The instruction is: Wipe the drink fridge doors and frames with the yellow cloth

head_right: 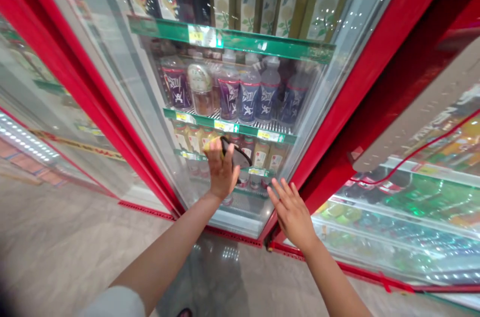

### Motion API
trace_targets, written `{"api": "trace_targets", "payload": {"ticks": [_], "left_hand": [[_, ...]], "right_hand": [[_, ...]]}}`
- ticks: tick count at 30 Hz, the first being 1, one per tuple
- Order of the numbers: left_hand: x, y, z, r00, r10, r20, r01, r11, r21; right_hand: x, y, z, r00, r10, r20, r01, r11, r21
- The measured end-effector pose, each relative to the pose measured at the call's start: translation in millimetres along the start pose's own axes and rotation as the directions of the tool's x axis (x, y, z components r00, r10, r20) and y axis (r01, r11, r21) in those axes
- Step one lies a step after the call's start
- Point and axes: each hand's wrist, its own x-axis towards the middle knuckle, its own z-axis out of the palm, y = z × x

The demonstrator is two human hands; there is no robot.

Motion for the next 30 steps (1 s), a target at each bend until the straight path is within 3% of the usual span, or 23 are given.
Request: {"api": "trace_targets", "payload": {"ticks": [1,3,5,6,8,10,12,13,15,18,20,22,26,30], "left_hand": [[-5.3,5.6,2.7,0.993,0.112,0.030,-0.112,0.994,-0.010],[-23.1,6.0,3.6,0.923,0.374,0.096,-0.372,0.928,-0.038],[-39.4,-1.8,-0.3,0.853,0.503,0.140,-0.503,0.863,-0.037],[-42.8,-4.9,-2.6,0.857,0.494,0.146,-0.496,0.868,-0.024],[-36.5,-2.5,-4.9,0.928,0.350,0.129,-0.354,0.935,0.006],[-16.2,14.3,-1.8,0.984,0.144,0.109,-0.147,0.989,0.019],[5.8,39.1,6.2,0.993,0.012,0.118,-0.016,0.999,0.032],[13.0,50.7,11.0,0.991,0.026,0.134,-0.030,0.999,0.029],[14.9,65.3,19.9,0.961,0.195,0.196,-0.198,0.980,-0.003],[-7.1,63.1,26.4,0.828,0.490,0.274,-0.482,0.870,-0.101],[-21.6,56.1,26.6,0.777,0.558,0.292,-0.538,0.829,-0.155],[-24.0,55.7,26.8,0.789,0.539,0.294,-0.512,0.842,-0.169],[-1.3,78.6,34.4,0.863,0.431,0.262,-0.413,0.902,-0.124],[2.6,91.4,45.8,0.854,0.492,0.171,-0.469,0.869,-0.158]], "right_hand": [[0.0,0.8,1.0,1.000,0.001,0.001,-0.001,1.000,0.001],[-1.4,3.0,1.9,1.000,-0.001,0.009,0.001,1.000,0.004],[-4.3,6.5,0.0,1.000,0.000,0.013,0.000,1.000,0.007],[-6.0,8.7,-2.1,1.000,0.004,0.011,-0.004,1.000,0.008],[-8.6,12.8,-7.2,1.000,0.023,0.000,-0.023,1.000,0.009],[-9.5,15.6,-11.6,0.998,0.053,-0.014,-0.053,0.999,0.013],[-9.0,16.6,-13.4,0.996,0.079,-0.026,-0.079,0.997,0.024],[-8.7,16.6,-13.3,0.995,0.089,-0.033,-0.088,0.996,0.033],[-9.0,16.2,-12.1,0.993,0.106,-0.050,-0.103,0.993,0.053],[-12.5,16.5,-12.4,0.990,0.124,-0.073,-0.118,0.990,0.075],[-15.0,18.0,-16.6,0.988,0.134,-0.077,-0.128,0.989,0.076],[-15.8,20.2,-23.3,0.986,0.144,-0.081,-0.138,0.988,0.075],[-14.1,24.0,-36.2,0.976,0.171,-0.132,-0.160,0.983,0.090],[-20.2,24.4,-41.2,0.961,0.216,-0.174,-0.200,0.974,0.106]]}}
